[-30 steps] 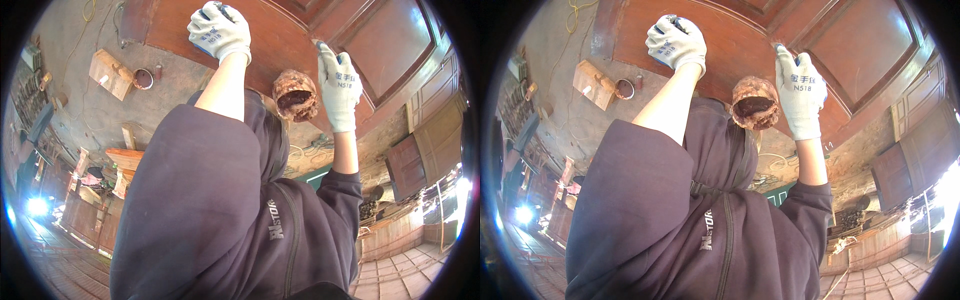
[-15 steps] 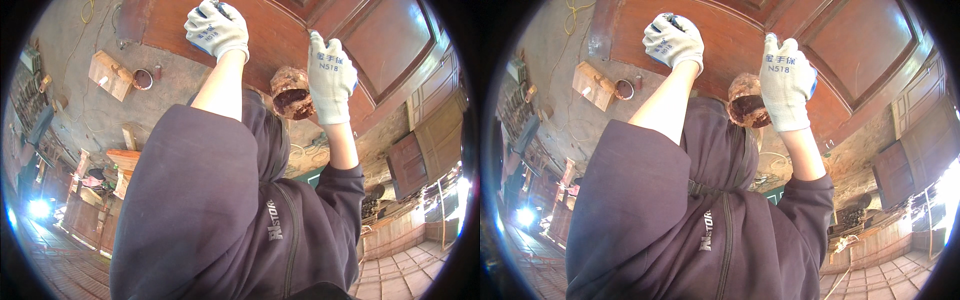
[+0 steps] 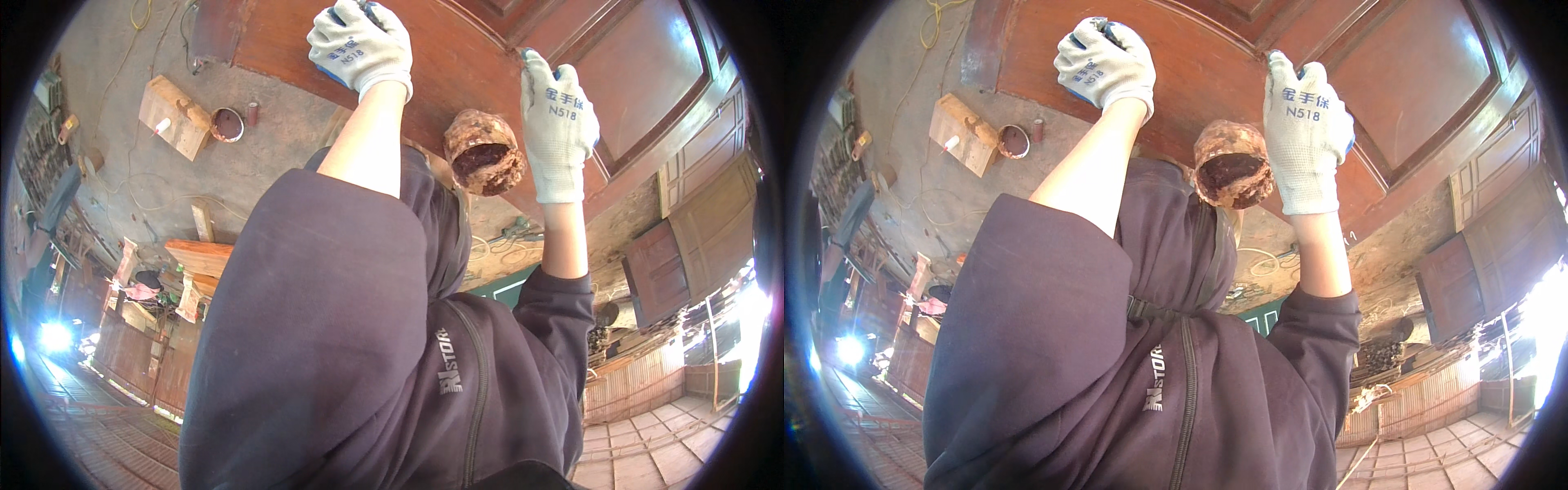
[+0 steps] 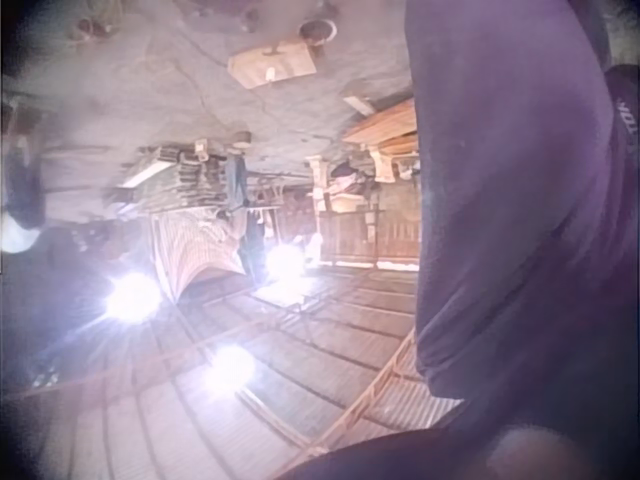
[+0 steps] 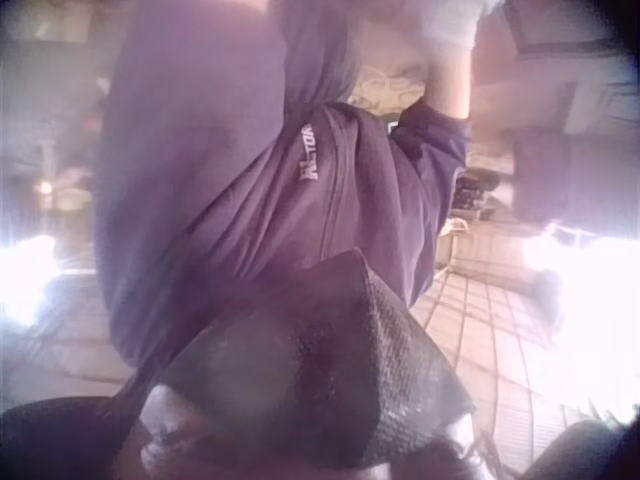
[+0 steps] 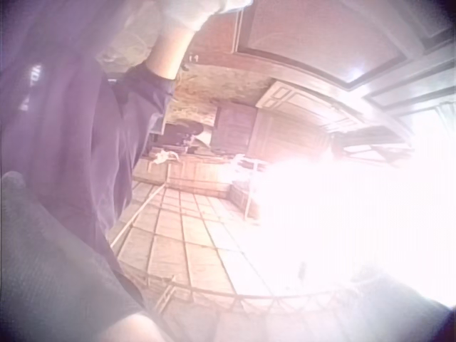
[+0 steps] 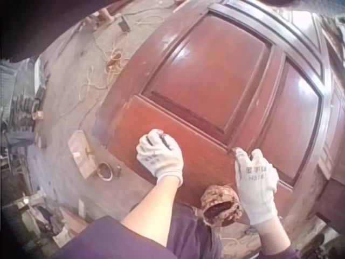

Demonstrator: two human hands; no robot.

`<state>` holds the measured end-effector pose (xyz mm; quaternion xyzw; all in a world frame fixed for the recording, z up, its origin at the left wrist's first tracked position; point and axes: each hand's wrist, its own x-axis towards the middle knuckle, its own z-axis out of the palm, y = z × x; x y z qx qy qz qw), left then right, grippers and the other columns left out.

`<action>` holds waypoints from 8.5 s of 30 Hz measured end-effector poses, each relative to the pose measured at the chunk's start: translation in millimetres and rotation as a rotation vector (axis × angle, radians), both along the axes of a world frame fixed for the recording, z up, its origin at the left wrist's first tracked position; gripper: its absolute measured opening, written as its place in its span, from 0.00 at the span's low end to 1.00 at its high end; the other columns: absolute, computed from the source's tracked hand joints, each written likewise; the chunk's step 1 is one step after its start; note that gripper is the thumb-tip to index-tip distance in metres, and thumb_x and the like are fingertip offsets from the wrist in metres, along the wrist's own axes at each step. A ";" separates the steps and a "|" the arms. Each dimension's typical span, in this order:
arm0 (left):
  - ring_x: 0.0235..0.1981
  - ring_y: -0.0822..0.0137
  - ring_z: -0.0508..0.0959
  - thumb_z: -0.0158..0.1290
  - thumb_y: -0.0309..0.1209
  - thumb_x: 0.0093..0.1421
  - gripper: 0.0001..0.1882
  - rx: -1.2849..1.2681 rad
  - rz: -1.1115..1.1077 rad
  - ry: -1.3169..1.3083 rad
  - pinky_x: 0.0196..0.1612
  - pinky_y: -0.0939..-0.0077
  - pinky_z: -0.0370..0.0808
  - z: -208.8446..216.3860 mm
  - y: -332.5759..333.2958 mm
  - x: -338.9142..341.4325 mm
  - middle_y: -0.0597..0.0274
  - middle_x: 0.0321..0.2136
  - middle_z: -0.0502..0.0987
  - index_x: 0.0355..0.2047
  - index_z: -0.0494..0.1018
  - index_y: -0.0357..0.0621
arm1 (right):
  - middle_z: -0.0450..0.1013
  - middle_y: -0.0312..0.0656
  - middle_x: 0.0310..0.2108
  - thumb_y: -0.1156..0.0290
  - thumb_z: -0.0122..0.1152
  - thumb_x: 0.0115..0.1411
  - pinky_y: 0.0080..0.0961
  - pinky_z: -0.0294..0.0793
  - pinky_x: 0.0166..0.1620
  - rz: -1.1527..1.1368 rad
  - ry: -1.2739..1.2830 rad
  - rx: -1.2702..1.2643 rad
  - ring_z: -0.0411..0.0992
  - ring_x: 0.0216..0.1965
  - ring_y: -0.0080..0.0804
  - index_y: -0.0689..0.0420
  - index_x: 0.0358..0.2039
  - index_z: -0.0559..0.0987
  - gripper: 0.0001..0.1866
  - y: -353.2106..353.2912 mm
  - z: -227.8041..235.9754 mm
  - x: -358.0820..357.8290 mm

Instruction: The person applies a dark brown paste to the grooves and edges of a reddish-brown wooden door using a small metal spatula. They repeatedly scoop paste from a container and spread it into the door's recessed panels and seams.

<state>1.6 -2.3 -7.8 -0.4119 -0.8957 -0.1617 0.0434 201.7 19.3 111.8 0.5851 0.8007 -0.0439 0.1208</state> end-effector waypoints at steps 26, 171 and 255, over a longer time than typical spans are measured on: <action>0.46 0.48 0.72 0.52 0.39 0.59 0.13 -0.020 -0.002 -0.007 0.49 0.48 0.67 0.5 1.8 1.3 0.51 0.43 0.72 0.43 0.71 0.50 | 0.71 0.40 0.32 0.62 0.59 0.66 0.35 0.77 0.29 0.039 0.096 -0.045 0.77 0.27 0.37 0.38 0.53 0.80 0.15 -14.3 -7.8 21.2; 0.54 0.51 0.71 0.62 0.42 0.53 0.26 -0.062 -1.092 -0.493 0.56 0.53 0.68 36.2 -46.8 -39.5 0.58 0.50 0.74 0.52 0.73 0.57 | 0.80 0.42 0.31 0.63 0.58 0.63 0.41 0.79 0.37 -0.315 0.229 -0.025 0.80 0.34 0.41 0.51 0.37 0.81 0.08 -114.8 43.7 -5.8; 0.48 0.55 0.73 0.71 0.45 0.39 0.49 0.003 -1.705 -0.367 0.52 0.56 0.68 38.7 -31.7 42.0 0.61 0.46 0.72 0.64 0.65 0.59 | 0.80 0.38 0.38 0.68 0.62 0.64 0.26 0.78 0.40 -1.026 1.134 0.007 0.78 0.37 0.26 0.58 0.44 0.83 0.11 -195.9 35.8 45.8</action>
